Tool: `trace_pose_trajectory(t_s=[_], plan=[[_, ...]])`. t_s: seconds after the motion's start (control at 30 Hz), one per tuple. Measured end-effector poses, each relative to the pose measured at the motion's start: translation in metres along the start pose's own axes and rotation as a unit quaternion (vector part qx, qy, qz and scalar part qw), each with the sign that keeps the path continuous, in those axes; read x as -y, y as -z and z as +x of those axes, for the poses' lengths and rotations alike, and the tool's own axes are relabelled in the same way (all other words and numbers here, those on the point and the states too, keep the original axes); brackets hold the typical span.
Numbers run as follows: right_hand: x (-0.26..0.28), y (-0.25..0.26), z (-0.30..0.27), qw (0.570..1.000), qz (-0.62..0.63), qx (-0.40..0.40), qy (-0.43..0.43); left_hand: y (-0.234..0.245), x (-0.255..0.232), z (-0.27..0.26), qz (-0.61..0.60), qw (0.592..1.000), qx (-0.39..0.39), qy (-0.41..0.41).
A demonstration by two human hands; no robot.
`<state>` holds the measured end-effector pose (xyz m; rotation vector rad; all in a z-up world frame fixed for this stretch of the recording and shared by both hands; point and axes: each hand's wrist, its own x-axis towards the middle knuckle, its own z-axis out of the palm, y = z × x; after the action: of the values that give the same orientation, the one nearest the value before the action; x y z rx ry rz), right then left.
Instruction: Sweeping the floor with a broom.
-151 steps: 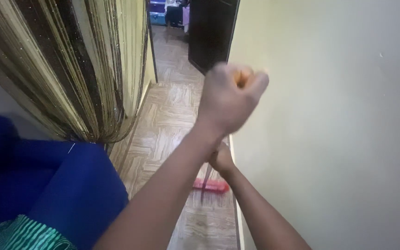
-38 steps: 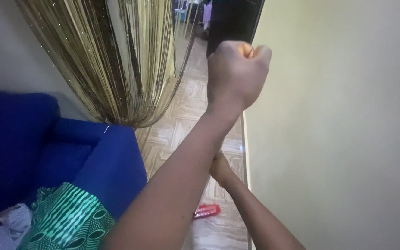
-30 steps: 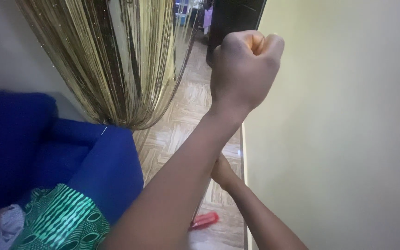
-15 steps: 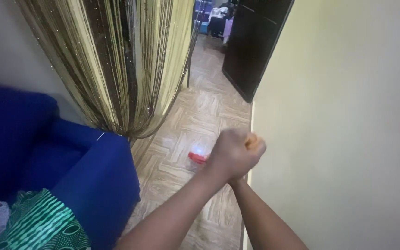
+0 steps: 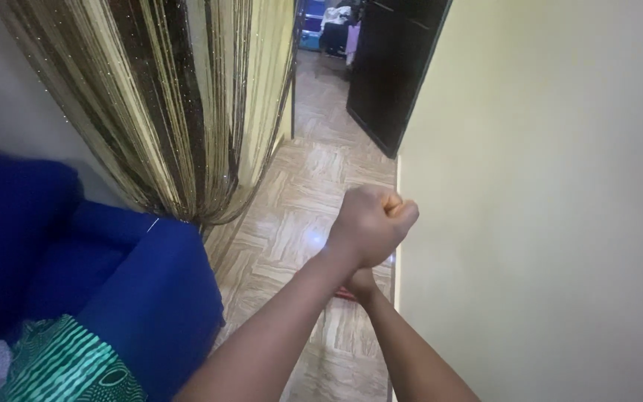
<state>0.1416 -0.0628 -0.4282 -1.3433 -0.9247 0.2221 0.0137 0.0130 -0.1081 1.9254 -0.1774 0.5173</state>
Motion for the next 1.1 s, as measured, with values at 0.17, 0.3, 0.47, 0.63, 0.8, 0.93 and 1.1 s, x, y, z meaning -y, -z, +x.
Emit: trace_pose_trajectory(t_s=[0.17, 0.3, 0.47, 0.63, 0.8, 0.93, 1.1], plan=[[0.042, -0.024, -0.008, 0.988, -0.101, -0.11, -0.044, 0.015, -0.034, -0.001, -0.014, 1.0, 0.013, -0.019], [0.082, -0.042, -0.016, 0.959, -0.085, -0.169, -0.211, 0.023, -0.067, 0.002, -0.063, 0.997, -0.031, -0.044], [0.166, -0.085, -0.029, 0.924, -0.078, -0.227, -0.298, 0.027, -0.095, 0.004, -0.124, 0.987, -0.07, -0.073], [0.184, -0.084, -0.048, 0.931, -0.002, -0.248, -0.267, 0.023, -0.116, 0.007, -0.141, 0.985, -0.04, -0.086], [0.146, -0.052, -0.053, 0.936, -0.03, -0.245, -0.251, 0.024, -0.124, 0.002, -0.208, 0.97, 0.109, -0.071], [0.133, -0.033, -0.039, 0.95, -0.073, -0.233, -0.196, 0.015, -0.106, -0.006, -0.167, 0.978, 0.11, -0.067], [0.108, 0.012, -0.027, 0.987, -0.084, -0.075, -0.118, -0.016, -0.049, -0.022, -0.029, 0.994, 0.105, -0.022]])
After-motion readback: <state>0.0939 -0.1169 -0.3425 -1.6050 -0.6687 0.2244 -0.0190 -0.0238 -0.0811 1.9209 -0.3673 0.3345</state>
